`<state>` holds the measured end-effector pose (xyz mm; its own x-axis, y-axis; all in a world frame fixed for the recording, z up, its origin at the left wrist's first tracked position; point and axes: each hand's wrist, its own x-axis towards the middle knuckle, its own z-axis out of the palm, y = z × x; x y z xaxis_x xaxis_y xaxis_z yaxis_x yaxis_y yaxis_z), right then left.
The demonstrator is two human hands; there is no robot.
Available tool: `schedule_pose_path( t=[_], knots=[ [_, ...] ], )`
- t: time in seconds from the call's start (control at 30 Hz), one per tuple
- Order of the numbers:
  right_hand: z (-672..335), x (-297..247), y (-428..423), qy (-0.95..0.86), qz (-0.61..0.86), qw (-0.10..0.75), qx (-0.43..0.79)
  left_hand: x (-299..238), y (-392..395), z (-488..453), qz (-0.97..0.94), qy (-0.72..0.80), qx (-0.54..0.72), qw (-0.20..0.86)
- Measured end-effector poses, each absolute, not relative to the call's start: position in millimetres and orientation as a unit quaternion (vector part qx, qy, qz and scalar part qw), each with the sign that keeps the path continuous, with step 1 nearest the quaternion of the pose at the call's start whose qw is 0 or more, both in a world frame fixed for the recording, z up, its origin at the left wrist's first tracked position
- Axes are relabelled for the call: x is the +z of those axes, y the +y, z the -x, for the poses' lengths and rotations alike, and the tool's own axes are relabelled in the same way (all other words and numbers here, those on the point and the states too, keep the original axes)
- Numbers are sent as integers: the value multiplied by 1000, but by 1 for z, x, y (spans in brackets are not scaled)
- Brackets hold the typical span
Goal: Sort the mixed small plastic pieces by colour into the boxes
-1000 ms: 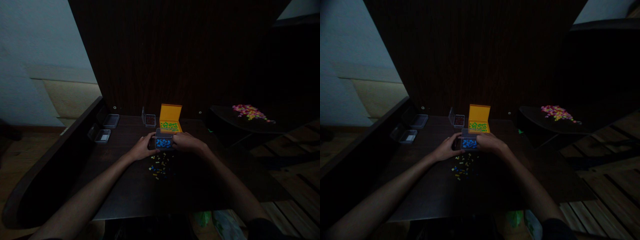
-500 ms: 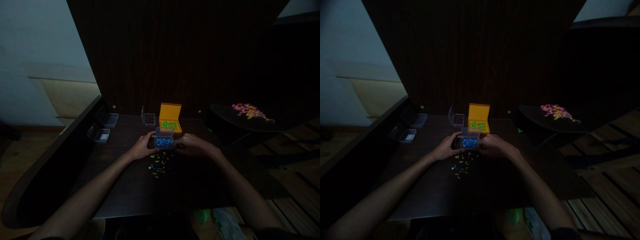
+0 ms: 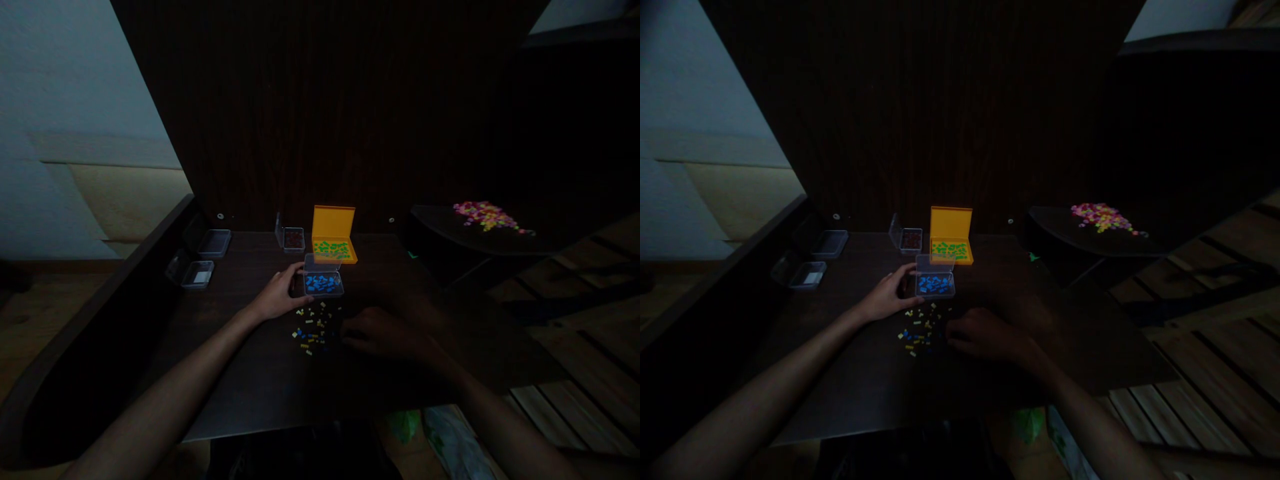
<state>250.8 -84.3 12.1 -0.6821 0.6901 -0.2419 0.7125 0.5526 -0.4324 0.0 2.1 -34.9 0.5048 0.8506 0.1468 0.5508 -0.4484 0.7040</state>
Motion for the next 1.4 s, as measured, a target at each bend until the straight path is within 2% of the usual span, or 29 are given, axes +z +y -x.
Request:
schedule_pose_path(
  t=[0.17,0.4,0.6,0.73,0.9,1.17,1.27,1.4],
  knots=[
    [-250,9,-89,883,-399,34,-245,-36,2,0,-818,427,250,294],
    [-245,17,-92,896,-408,62,-165,-35,2,0,-818,425,249,296],
    [-246,24,-47,858,-507,-29,-69,-34,2,-1,-816,431,252,291],
    [-237,28,-16,812,-582,32,-21,-35,2,-1,-817,430,251,291],
    [-222,21,-3,796,-594,119,11,-37,3,-1,-814,419,264,304],
    [-217,20,-5,797,-588,136,22,-34,2,-1,-814,421,257,307],
    [-223,27,-8,794,-595,122,18,-33,2,-1,-814,424,256,304],
    [-233,33,-21,812,-581,59,-14,-32,1,-1,-814,425,255,302]
  ],
)
